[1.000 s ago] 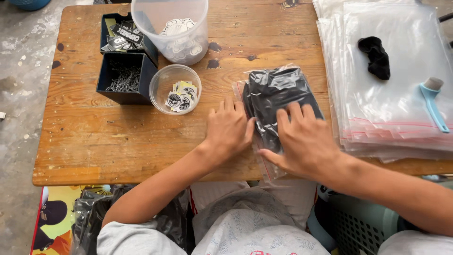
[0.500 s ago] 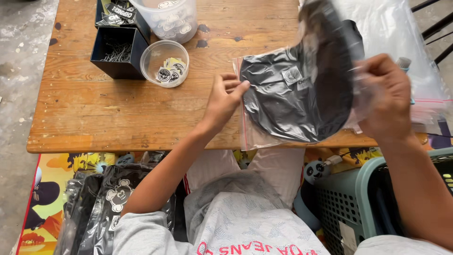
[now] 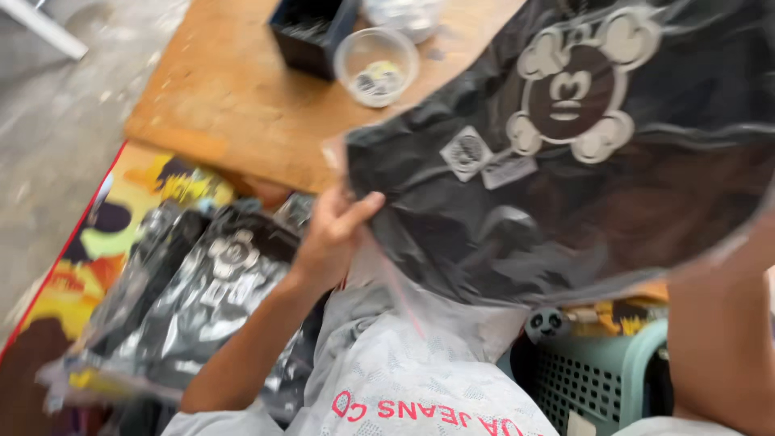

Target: The person places a sticker on a black bag inside a plastic pouch, seals the pouch, and then wipes a gray bag with a small brush before attaching another sticker to the gray bag.

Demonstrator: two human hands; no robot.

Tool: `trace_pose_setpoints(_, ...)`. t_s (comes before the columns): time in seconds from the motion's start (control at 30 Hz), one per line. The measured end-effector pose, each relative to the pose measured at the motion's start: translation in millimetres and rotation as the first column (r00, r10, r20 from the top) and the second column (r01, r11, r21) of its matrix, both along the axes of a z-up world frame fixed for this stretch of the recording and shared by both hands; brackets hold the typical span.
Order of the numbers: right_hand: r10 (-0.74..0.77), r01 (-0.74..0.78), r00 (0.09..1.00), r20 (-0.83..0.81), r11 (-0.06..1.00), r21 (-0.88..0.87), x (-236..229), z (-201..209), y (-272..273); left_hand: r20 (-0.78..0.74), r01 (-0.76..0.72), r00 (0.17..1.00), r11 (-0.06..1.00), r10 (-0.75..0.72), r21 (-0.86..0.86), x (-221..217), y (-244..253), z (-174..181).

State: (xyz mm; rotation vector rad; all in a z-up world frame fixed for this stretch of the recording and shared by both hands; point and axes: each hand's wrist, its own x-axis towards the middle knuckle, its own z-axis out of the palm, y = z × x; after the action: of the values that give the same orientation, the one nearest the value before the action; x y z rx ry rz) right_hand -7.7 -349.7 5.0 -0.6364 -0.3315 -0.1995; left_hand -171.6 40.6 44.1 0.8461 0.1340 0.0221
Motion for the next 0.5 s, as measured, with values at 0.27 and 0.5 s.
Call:
trace_pose_setpoints(0.27,0.782,-0.895,0.441,-0.44,0.419,-0.152,-36,83,203,0.077,-0.659,0.591,0.426,0.803,0.62,-190,68,64)
trace_pose_setpoints(0.5,0.581,-0.381,0.694,-0.426,-0.205,-0.901,-83,121,293,0.187,0.168,0.344,-0.256,0.92,0.952,-295,62,82)
